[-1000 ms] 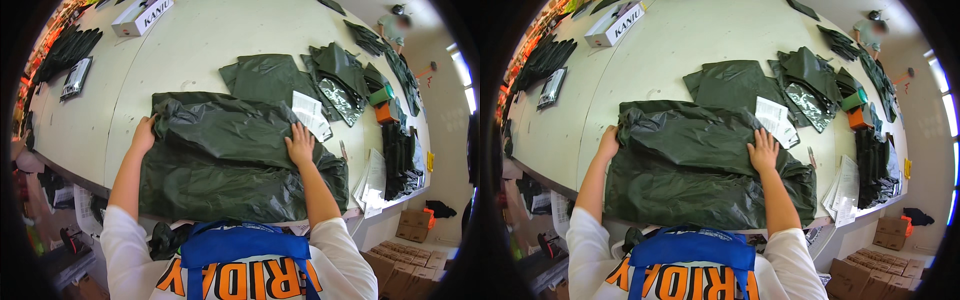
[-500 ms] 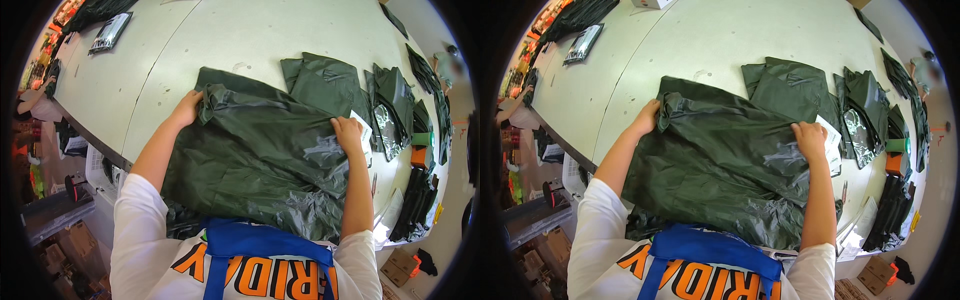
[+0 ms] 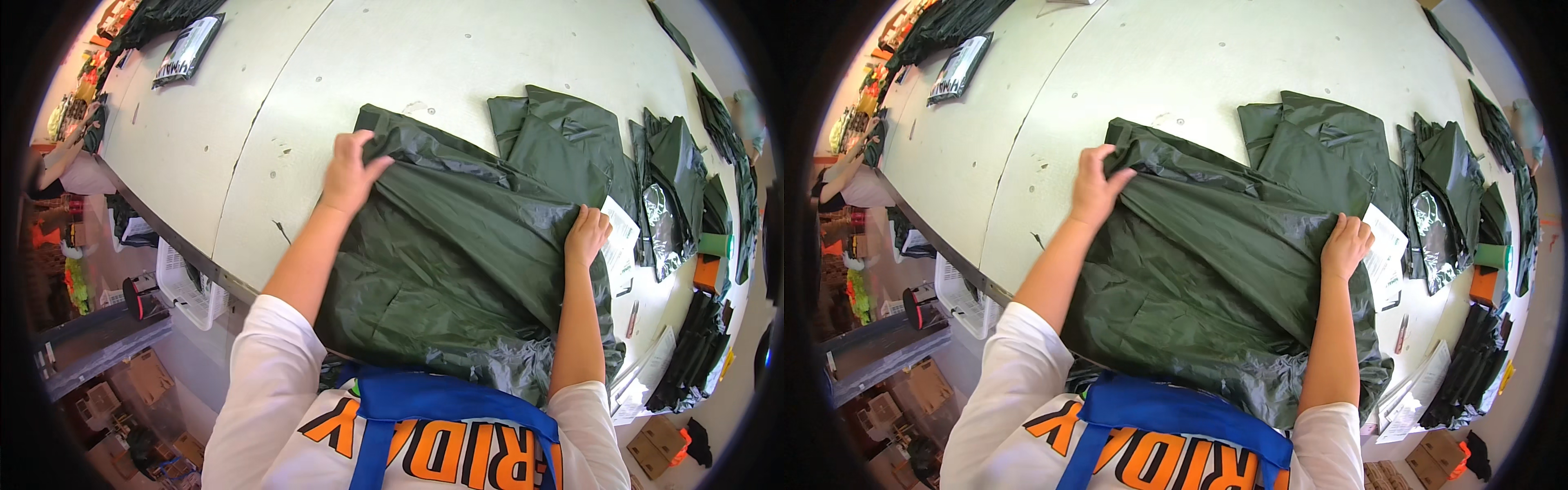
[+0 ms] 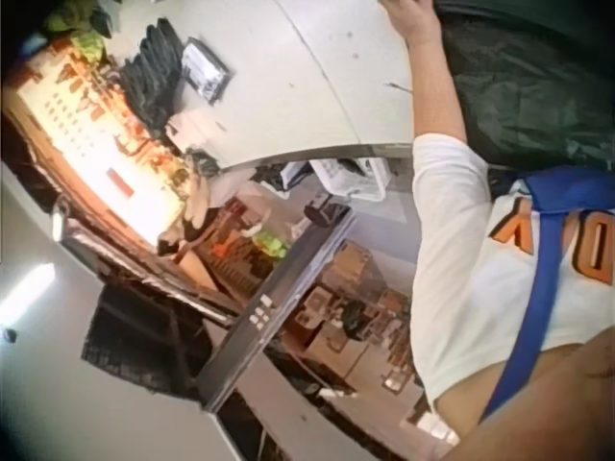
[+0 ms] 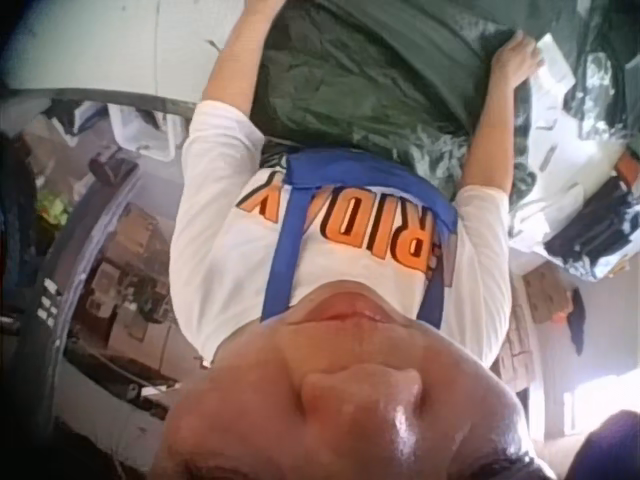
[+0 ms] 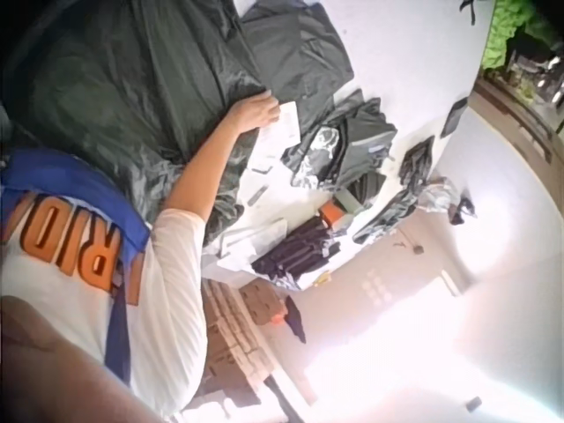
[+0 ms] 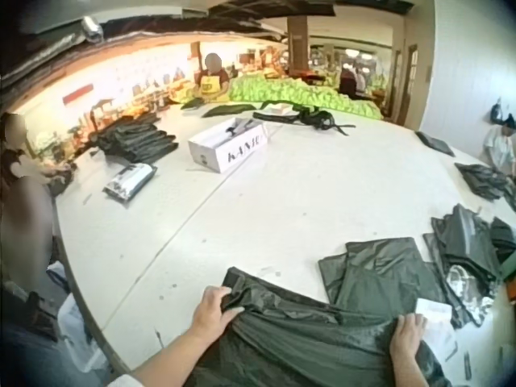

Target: The person folds a green jacket on a white table, smooths the fabric, and places it into a matching green stuff sack. The person then pulls the drawstring to cinch the sack closed and sets it aside. The person repeats this process with a second jacket.

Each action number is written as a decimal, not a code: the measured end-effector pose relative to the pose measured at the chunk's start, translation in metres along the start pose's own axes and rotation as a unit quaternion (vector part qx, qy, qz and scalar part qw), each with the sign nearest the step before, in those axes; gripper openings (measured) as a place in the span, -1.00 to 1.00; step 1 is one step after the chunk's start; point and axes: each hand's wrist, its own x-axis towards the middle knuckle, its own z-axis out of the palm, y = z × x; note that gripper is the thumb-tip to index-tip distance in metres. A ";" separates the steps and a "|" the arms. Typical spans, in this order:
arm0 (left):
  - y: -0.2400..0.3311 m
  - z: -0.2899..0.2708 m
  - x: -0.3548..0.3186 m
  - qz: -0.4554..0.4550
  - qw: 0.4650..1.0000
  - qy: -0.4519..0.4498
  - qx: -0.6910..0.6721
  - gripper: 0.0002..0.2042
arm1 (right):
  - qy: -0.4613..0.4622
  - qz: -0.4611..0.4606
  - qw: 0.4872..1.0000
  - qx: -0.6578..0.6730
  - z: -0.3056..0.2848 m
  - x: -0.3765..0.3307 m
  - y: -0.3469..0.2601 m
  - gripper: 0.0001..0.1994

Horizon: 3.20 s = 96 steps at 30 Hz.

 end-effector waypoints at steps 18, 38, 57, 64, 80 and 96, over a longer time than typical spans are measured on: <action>-0.048 0.001 0.071 -0.301 0.892 -0.136 -0.308 -0.89 | 0.011 -0.008 0.999 0.045 0.003 0.002 0.004 -0.83; 0.005 -0.097 0.081 0.158 0.952 -0.185 0.188 -0.84 | -0.274 -0.071 0.946 0.156 -0.211 0.005 -0.014 -0.81; 0.021 -0.125 -0.202 0.167 0.925 -0.273 0.206 -0.35 | -0.279 -0.246 0.887 0.272 -0.252 -0.212 -0.002 -0.73; 0.021 -0.109 -0.202 0.188 0.931 -0.249 0.188 -0.32 | -0.340 -0.029 0.940 0.029 -0.235 -0.151 0.173 -0.74; 0.022 -0.096 -0.192 0.170 0.943 -0.274 0.088 -0.45 | -0.337 -0.228 0.898 0.167 -0.191 -0.240 -0.098 -0.37; 0.074 -0.181 -0.116 -0.350 0.705 -0.341 -0.513 -0.34 | -0.208 0.369 0.475 0.771 -0.152 -0.212 -0.264 -0.41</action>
